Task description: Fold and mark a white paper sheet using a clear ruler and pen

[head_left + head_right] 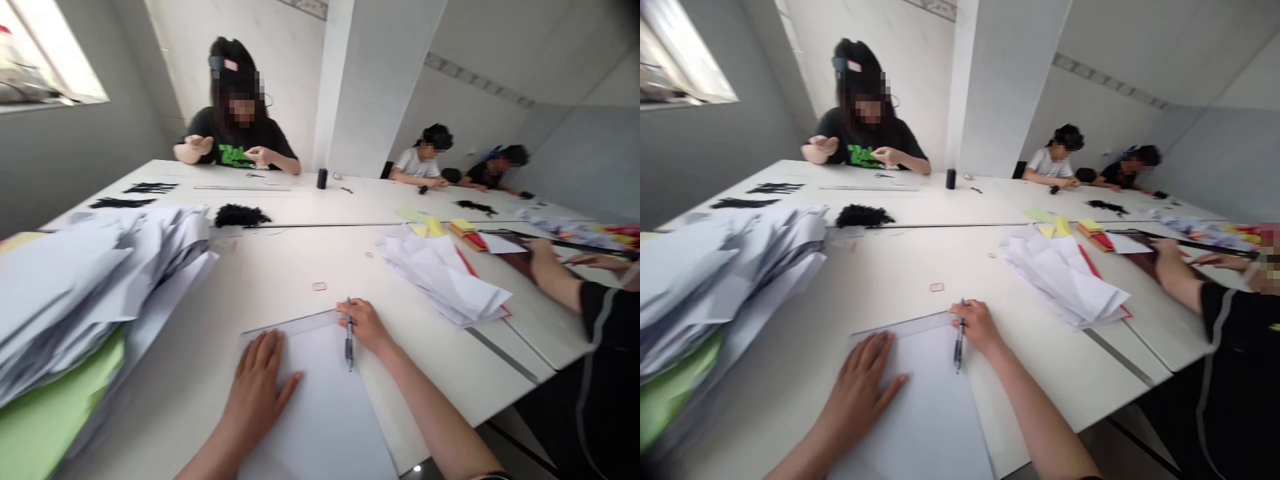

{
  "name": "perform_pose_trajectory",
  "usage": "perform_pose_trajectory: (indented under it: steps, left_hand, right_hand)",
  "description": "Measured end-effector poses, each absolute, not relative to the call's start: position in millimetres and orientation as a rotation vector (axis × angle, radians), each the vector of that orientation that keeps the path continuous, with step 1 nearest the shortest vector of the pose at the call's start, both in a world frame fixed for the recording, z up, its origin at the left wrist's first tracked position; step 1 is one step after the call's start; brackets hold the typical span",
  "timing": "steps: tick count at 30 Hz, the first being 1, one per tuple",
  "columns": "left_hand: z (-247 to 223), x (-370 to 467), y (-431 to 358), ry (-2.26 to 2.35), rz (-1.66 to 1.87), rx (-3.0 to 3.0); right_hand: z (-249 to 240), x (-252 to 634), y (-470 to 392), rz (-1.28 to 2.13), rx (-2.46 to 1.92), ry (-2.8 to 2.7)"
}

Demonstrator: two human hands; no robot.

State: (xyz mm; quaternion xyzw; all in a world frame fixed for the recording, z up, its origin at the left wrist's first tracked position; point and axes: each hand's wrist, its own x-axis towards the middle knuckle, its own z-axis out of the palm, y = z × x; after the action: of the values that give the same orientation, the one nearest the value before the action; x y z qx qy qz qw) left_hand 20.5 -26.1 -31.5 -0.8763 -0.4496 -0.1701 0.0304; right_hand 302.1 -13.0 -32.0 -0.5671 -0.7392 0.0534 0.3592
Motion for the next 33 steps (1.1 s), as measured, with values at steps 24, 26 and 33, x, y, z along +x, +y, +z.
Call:
perform_pose_trajectory:
  steps: [24, 26, 33]
  left_hand:
    - [-18, 23, -49, -1.494, -0.516, -2.828]
    - [-18, 23, -48, -1.490, -0.516, -2.827]
    - [-19, 23, -47, -1.485, -0.488, -2.803]
  right_hand:
    - [-44, 308, -24, 0.118, -1.459, -1.953]
    - [-44, 309, -24, 0.115, -1.456, -1.956]
    - [-42, 307, -24, 0.137, -1.456, -1.945]
